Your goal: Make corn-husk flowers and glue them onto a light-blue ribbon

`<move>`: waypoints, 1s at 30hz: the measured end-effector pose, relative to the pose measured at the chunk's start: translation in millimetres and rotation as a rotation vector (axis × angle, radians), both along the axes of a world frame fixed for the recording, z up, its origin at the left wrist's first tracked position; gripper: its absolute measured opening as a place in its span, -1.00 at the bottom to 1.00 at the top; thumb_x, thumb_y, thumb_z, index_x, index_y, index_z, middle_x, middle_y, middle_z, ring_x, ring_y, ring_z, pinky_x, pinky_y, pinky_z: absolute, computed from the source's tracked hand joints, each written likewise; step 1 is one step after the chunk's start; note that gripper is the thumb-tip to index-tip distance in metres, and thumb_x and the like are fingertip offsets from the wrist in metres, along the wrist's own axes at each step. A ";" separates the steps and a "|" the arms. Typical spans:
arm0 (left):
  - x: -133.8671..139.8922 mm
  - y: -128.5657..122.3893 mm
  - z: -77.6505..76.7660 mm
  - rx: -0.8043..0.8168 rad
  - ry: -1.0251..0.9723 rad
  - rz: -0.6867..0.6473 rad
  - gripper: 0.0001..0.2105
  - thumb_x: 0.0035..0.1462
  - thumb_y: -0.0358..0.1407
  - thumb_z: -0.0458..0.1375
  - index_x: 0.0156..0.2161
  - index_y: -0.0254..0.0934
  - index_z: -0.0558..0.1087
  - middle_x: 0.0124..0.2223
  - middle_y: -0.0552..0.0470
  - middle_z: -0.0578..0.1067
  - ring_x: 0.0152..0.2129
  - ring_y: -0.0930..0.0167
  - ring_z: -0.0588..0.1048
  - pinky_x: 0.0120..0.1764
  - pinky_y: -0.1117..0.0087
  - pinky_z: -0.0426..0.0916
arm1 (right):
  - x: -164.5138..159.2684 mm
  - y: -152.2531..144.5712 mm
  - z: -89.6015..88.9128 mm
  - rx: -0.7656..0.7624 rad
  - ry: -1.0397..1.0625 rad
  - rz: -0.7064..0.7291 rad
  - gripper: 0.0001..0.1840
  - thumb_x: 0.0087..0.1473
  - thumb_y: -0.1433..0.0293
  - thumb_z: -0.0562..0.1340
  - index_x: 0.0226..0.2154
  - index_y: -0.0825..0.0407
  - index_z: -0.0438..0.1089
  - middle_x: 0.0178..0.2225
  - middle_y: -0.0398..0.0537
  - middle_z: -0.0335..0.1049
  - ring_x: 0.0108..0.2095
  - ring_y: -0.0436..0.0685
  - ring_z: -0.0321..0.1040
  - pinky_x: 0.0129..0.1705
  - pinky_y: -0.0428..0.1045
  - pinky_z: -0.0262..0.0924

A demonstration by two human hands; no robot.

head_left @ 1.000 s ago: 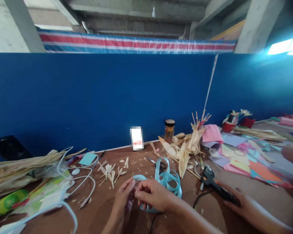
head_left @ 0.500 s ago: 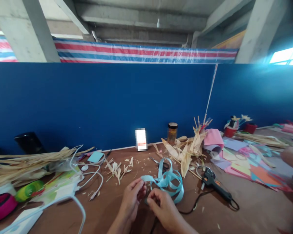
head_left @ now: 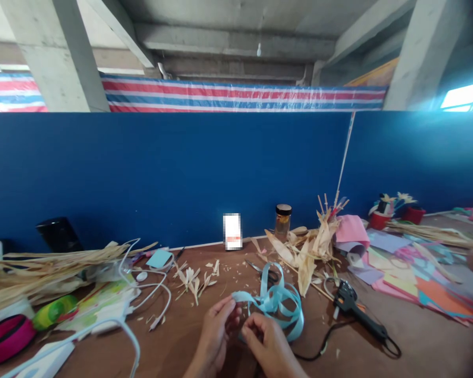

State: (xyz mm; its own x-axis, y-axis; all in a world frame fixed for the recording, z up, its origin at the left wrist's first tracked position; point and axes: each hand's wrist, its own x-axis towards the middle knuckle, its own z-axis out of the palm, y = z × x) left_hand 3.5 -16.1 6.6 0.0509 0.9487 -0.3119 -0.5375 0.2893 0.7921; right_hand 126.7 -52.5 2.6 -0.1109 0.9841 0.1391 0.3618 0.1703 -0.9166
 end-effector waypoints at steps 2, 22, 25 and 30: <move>-0.6 0.4 -2.1 0.023 -0.016 -0.014 -0.76 -0.22 -0.32 0.31 -0.35 -0.35 0.51 -0.48 0.01 0.54 -0.55 0.50 0.46 -0.49 0.56 0.33 | 0.4 1.5 -0.9 -0.028 0.002 0.007 -0.83 -0.01 0.39 0.10 -0.54 0.12 0.30 -0.62 -0.20 0.20 -0.55 -0.04 0.11 -0.52 -0.16 -0.02; -1.5 1.6 -1.6 0.032 -0.011 -0.031 -0.80 -0.19 -0.34 0.30 -0.36 -0.35 0.51 -0.45 0.00 0.54 -0.55 0.51 0.44 -0.48 0.57 0.33 | 0.1 4.1 -4.9 -0.074 0.047 0.013 -0.86 -0.03 0.40 0.10 -0.53 0.11 0.29 -0.62 -0.21 0.19 -0.57 -0.04 0.11 -0.54 -0.16 -0.03; -1.1 0.9 -1.5 0.021 -0.011 -0.011 -0.80 -0.21 -0.36 0.30 -0.36 -0.34 0.51 -0.46 0.01 0.53 -0.56 0.51 0.44 -0.50 0.57 0.33 | 0.4 3.5 -4.0 -0.066 0.044 0.011 -0.86 -0.03 0.41 0.11 -0.54 0.12 0.29 -0.61 -0.20 0.19 -0.56 -0.04 0.10 -0.52 -0.16 -0.03; -0.9 2.3 -1.2 0.016 -0.022 0.014 -0.81 -0.24 -0.37 0.32 -0.40 -0.33 0.51 -0.52 0.07 0.50 -0.60 0.54 0.42 -0.51 0.58 0.32 | 0.5 1.7 -2.6 -0.076 0.056 0.025 -0.85 -0.02 0.40 0.10 -0.53 0.11 0.29 -0.61 -0.21 0.18 -0.56 -0.05 0.09 -0.53 -0.16 -0.05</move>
State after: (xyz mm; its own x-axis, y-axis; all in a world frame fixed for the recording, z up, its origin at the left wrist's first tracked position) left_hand 2.6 -13.8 5.4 0.0443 0.9542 -0.2958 -0.5584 0.2692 0.7847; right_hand 127.2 -50.8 0.0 -0.1297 0.9890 0.0711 0.3063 0.1081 -0.9458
